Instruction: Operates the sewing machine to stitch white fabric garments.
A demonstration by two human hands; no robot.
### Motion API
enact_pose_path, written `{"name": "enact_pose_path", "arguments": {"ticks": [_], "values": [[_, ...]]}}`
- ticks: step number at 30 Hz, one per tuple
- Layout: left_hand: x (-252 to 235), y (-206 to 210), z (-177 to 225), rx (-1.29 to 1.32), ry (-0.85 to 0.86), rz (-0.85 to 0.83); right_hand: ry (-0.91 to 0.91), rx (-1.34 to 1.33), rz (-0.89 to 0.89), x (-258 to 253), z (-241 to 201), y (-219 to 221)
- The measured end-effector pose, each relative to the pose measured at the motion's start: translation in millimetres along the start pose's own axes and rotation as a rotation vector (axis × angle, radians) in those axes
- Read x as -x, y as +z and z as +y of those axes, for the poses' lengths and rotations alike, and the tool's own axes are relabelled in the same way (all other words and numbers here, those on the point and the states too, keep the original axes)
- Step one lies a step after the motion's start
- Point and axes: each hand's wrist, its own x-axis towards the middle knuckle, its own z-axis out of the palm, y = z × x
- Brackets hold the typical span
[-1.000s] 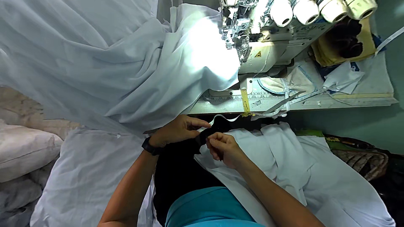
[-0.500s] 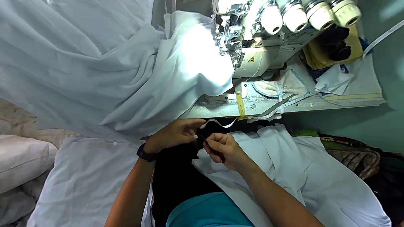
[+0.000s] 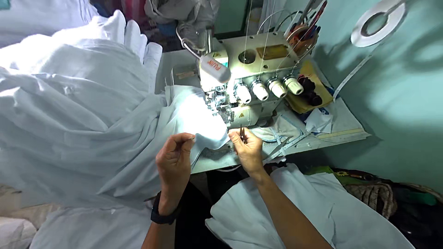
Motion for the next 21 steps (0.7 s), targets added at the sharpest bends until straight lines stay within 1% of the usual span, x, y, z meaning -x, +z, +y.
{"name": "enact_pose_path", "arguments": {"ticks": [1,2,3,6,7,8,9,11,14,16,18,21], "values": [[-3,4,-1,-0.028,0.035,0.018,0.101,-0.032,-0.036,0,-4,0],[-5,7,-1,-0.062,0.062,0.037,0.164,-0.057,-0.062,-1,-6,1],[-6,10,-2,-0.102,0.084,0.05,0.142,-0.055,-0.076,-2,-4,2],[-13,16,-9,-0.268,0.138,0.071,-0.155,0.029,-0.162,-12,14,-1],[-17,17,-13,-0.326,0.133,0.061,-0.213,0.039,-0.202,-16,19,-4],[-21,17,-18,-0.374,0.114,0.034,-0.229,0.017,-0.244,-17,21,-6],[-28,17,-26,-0.411,0.1,-0.002,-0.208,-0.016,-0.276,-16,20,-8],[-44,12,-39,-0.449,0.127,-0.078,-0.123,-0.073,-0.292,-6,12,-6],[-64,-2,-44,-0.402,0.114,-0.228,-0.04,-0.172,-0.232,15,-1,7],[-72,-7,-35,-0.321,0.077,-0.322,0.002,-0.22,-0.164,24,-6,18],[-76,-4,-14,-0.274,0.063,-0.414,0.049,-0.236,-0.111,28,-8,25],[-76,8,0,-0.319,0.052,-0.552,0.123,-0.265,-0.058,31,-12,30]]}}
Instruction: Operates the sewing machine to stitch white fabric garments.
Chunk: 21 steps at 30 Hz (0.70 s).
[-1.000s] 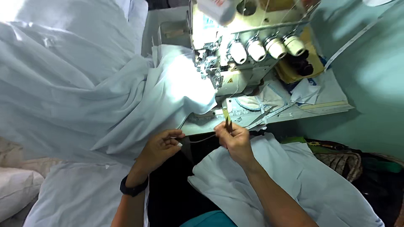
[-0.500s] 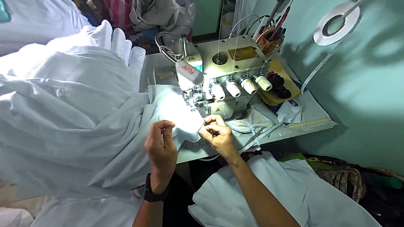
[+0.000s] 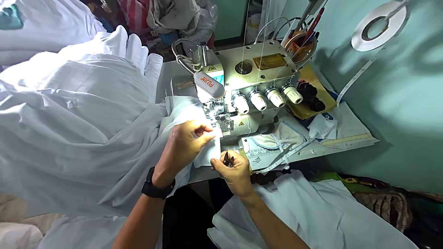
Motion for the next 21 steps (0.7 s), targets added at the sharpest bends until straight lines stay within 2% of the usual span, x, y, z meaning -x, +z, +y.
{"name": "enact_pose_path", "arguments": {"ticks": [3,6,9,12,14,18,21], "values": [[-8,5,0,-0.047,-0.086,-0.053,0.001,0.012,0.022,0,-5,0],[-12,6,-3,-0.055,-0.084,-0.045,-0.014,0.025,0.021,-1,-8,-1],[-5,11,-5,-0.158,0.03,-0.022,-0.094,0.102,0.0,2,-7,-3],[14,26,2,-0.467,0.243,0.049,-0.276,0.244,-0.028,5,-2,-7],[27,38,1,-0.547,0.253,0.126,-0.335,0.3,-0.029,0,-1,-7],[22,30,-19,-0.306,0.136,0.079,-0.409,0.348,-0.018,-26,3,-2],[3,15,-36,-0.217,0.127,0.028,-0.437,0.418,0.023,-48,4,0]]}}
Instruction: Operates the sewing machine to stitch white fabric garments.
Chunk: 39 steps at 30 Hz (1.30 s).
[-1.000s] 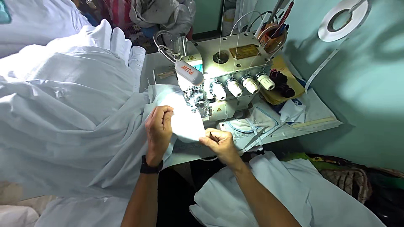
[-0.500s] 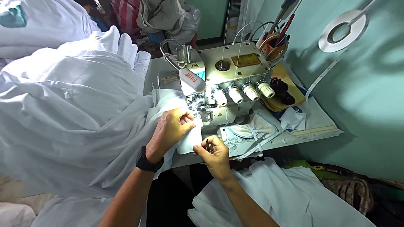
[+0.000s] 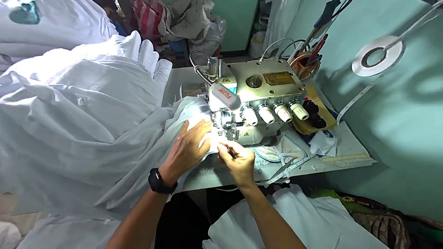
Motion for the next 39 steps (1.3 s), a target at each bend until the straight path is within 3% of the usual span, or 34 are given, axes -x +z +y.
{"name": "enact_pose_path", "arguments": {"ticks": [4,8,12,16,19,23,26,28,31,34,36,39], "values": [[-22,-5,-23,0.023,0.01,0.009,-0.04,0.119,0.014,-4,3,1],[-52,-6,-48,0.048,-0.036,0.059,-0.119,0.083,-0.08,43,24,1],[-68,-5,-55,0.108,-0.282,0.179,-0.063,0.182,-0.177,69,42,-5],[-35,-7,-28,0.248,-0.572,0.214,0.111,0.017,-0.32,31,10,-24],[19,-6,14,0.207,-0.548,0.163,-0.104,0.331,-0.303,0,-9,-32],[55,19,23,0.015,-0.446,0.286,-0.416,0.764,-0.313,-36,-34,-23],[65,19,34,-0.164,-0.465,0.309,-0.412,0.931,-0.398,-43,-48,-4],[79,13,46,-0.203,-0.437,0.292,-0.458,0.868,-0.368,-41,-42,5],[122,0,53,0.084,-0.223,0.207,-0.406,0.61,-0.323,-22,-32,2],[174,-4,49,0.777,-0.05,-0.039,-0.204,0.341,-0.318,12,-14,-7],[203,-10,47,1.057,-0.069,-0.264,-0.057,0.194,-0.342,30,0,-13],[227,-29,47,1.148,-0.097,-0.515,0.084,0.05,-0.364,43,3,-18]]}}
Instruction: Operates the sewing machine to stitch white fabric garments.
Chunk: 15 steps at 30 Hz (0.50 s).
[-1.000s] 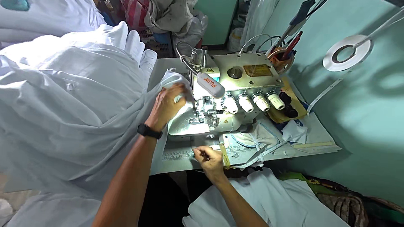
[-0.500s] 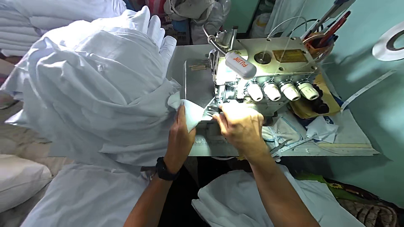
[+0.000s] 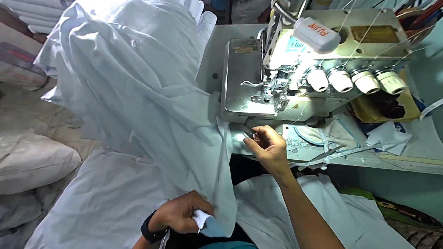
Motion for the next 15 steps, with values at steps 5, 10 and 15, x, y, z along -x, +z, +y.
{"name": "enact_pose_path", "arguments": {"ticks": [5,10,15], "values": [[25,-7,33,-0.033,-0.052,-0.037,-0.141,-0.066,-0.263,-4,-11,4],[50,-16,82,-0.247,0.143,0.343,-0.136,-0.372,-0.746,-25,-21,20],[118,2,128,-0.492,0.272,1.071,-0.175,0.125,-0.929,-29,-27,66]]}}
